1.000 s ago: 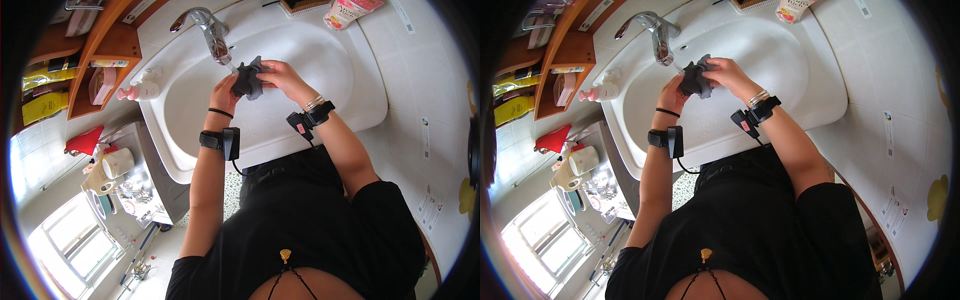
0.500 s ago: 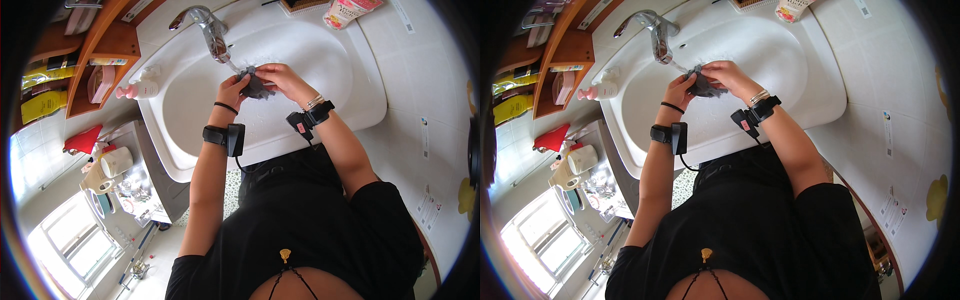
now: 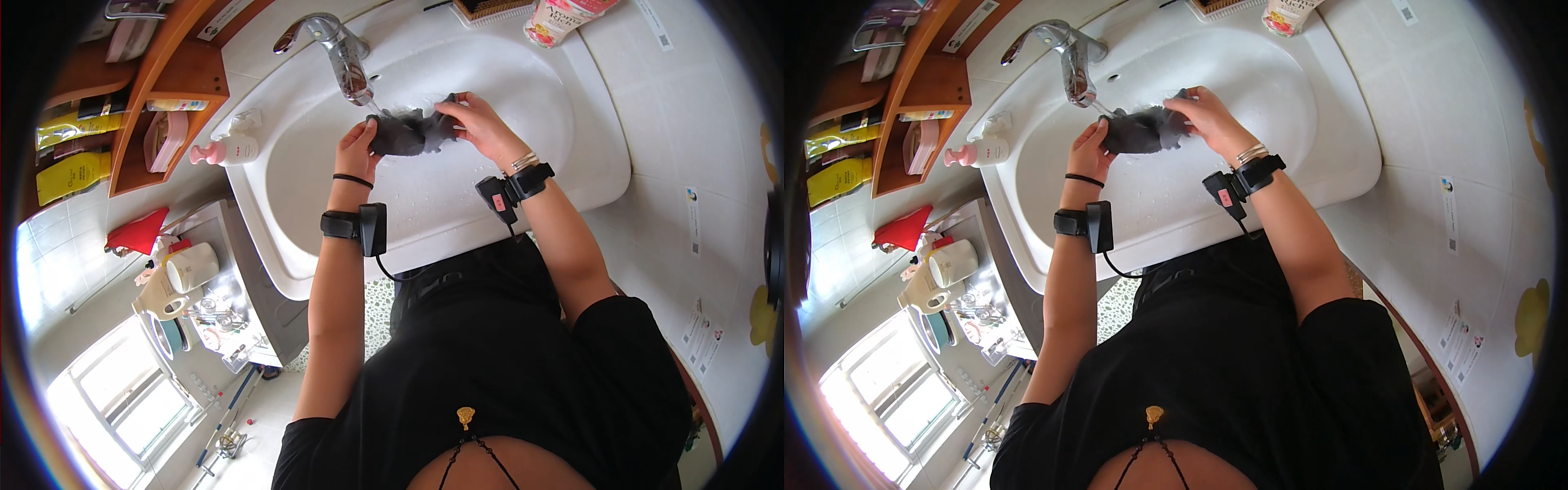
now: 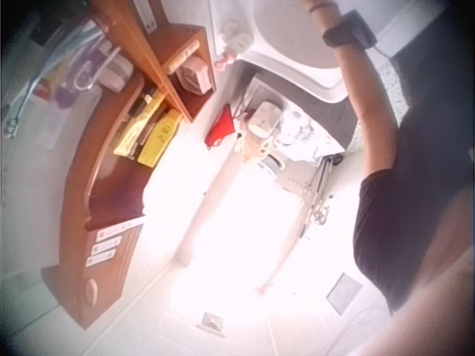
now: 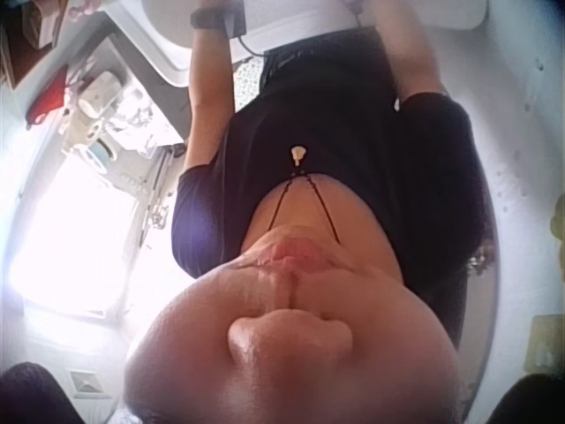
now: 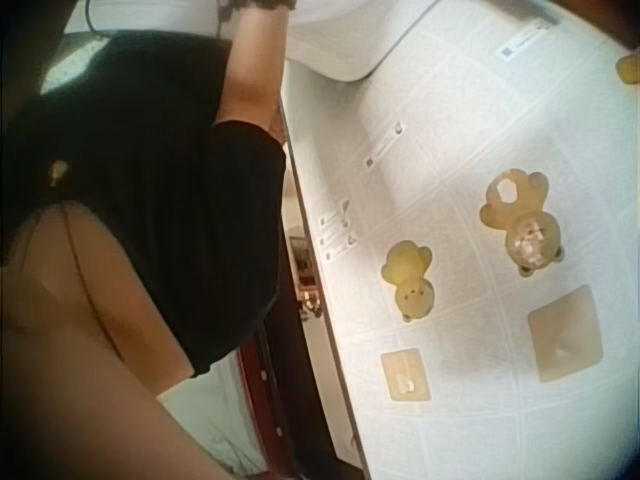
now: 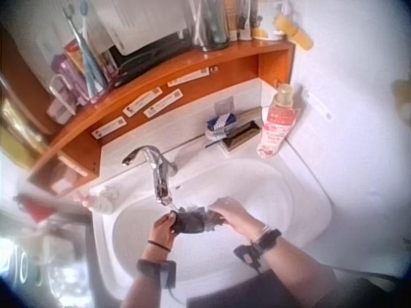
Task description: The person washes a cloth in a sink by rinsing it with water, pouring liquid from a bottle onto it, and wringing it out repeatedly.
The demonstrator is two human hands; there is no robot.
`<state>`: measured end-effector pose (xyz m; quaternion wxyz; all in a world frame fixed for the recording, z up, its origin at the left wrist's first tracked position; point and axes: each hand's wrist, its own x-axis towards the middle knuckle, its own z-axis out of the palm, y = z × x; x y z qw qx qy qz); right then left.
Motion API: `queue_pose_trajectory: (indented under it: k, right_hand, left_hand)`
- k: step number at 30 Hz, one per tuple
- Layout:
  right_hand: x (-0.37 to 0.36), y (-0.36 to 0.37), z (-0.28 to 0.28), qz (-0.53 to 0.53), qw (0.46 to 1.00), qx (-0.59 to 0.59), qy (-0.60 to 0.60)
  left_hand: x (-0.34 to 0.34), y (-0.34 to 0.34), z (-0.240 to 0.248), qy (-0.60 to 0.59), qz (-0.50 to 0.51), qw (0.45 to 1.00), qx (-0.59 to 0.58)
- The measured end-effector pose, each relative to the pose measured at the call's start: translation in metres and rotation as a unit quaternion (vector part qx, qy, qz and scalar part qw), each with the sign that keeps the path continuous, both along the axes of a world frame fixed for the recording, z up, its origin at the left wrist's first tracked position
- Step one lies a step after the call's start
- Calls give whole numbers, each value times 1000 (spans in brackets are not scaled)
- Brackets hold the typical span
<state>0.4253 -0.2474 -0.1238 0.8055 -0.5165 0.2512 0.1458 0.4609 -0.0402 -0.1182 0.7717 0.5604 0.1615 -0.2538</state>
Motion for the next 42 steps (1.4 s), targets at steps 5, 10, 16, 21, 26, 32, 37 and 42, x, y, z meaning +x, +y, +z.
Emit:
queue_pose_trajectory:
  k: [5,10,16,21,26,32,37,42]
  right_hand:
    - [-2,15,-2,32,985,-123,-120]
    - [5,31,12,132,919,-304,-213]
    - [5,39,6,112,949,-239,-173]
    - [1,30,-3,91,992,-2,-86]
    - [-3,29,-8,55,989,122,-65]
    - [5,18,-8,138,982,-75,-102]
    - [5,10,-12,39,996,20,-83]
    - [7,-15,-2,-85,990,106,-31]
  left_hand:
    - [-1,-9,17,5,-37,999,-16]
    - [-4,-16,23,9,-71,996,-45]
    - [-7,-23,21,-55,-150,987,-3]
    - [-8,-22,11,-83,-81,992,52]
    - [-2,-15,-11,-104,-104,981,130]
    - [-1,-24,-6,-233,-154,915,292]
    - [5,-10,-17,-169,-93,965,178]
    - [10,8,-8,5,9,990,-138]
